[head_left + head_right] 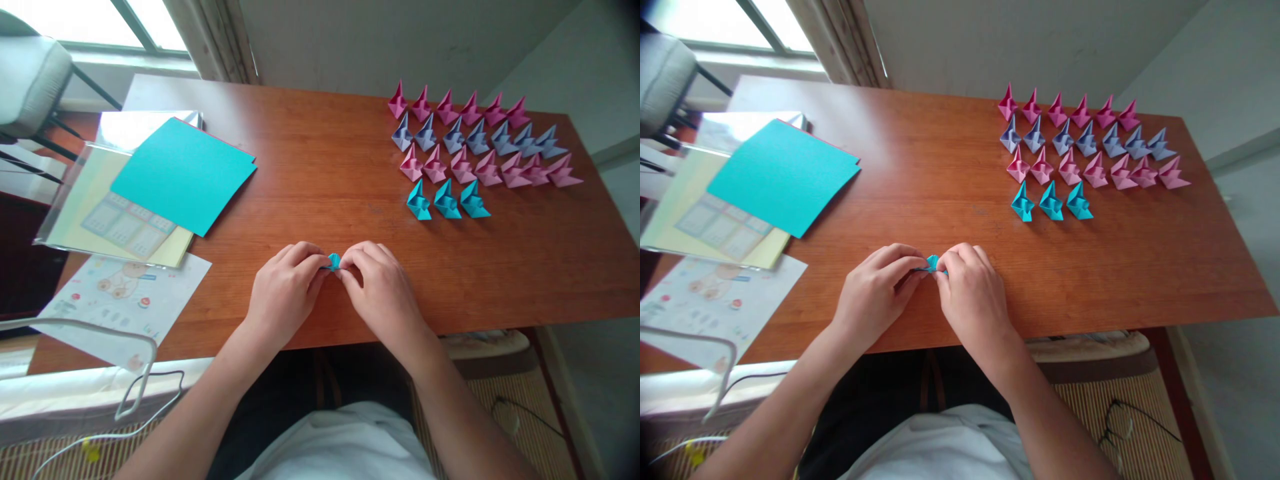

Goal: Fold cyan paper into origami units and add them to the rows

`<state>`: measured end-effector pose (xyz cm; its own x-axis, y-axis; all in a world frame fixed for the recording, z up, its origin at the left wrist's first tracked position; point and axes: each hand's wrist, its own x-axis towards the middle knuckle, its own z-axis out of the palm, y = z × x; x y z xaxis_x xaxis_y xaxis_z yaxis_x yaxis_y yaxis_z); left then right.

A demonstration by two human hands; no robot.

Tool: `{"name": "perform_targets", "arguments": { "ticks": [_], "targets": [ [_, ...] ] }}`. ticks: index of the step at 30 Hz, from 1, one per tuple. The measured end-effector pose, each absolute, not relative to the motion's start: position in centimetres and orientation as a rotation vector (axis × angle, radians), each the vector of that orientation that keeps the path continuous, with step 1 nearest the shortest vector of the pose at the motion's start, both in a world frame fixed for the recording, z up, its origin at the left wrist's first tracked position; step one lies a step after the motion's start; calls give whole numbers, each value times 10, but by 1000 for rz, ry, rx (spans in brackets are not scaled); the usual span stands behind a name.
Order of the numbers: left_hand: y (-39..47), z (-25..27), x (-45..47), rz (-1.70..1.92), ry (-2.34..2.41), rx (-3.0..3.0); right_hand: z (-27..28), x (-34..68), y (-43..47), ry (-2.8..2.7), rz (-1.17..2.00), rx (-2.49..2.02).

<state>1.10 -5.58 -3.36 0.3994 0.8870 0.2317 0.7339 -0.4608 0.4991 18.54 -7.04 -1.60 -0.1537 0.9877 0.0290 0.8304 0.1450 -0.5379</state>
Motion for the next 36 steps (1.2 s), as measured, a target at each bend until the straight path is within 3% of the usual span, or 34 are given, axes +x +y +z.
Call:
{"name": "perform_targets", "arguments": {
  "ticks": [23,36],
  "targets": [
    [-59,-35,13,656,1483,2303,-20,183,-83,-1997,467,-1785],
    [-58,-26,11,926,1359,1854,-23,186,-71,-1503,985,-1327]
  ]
}}
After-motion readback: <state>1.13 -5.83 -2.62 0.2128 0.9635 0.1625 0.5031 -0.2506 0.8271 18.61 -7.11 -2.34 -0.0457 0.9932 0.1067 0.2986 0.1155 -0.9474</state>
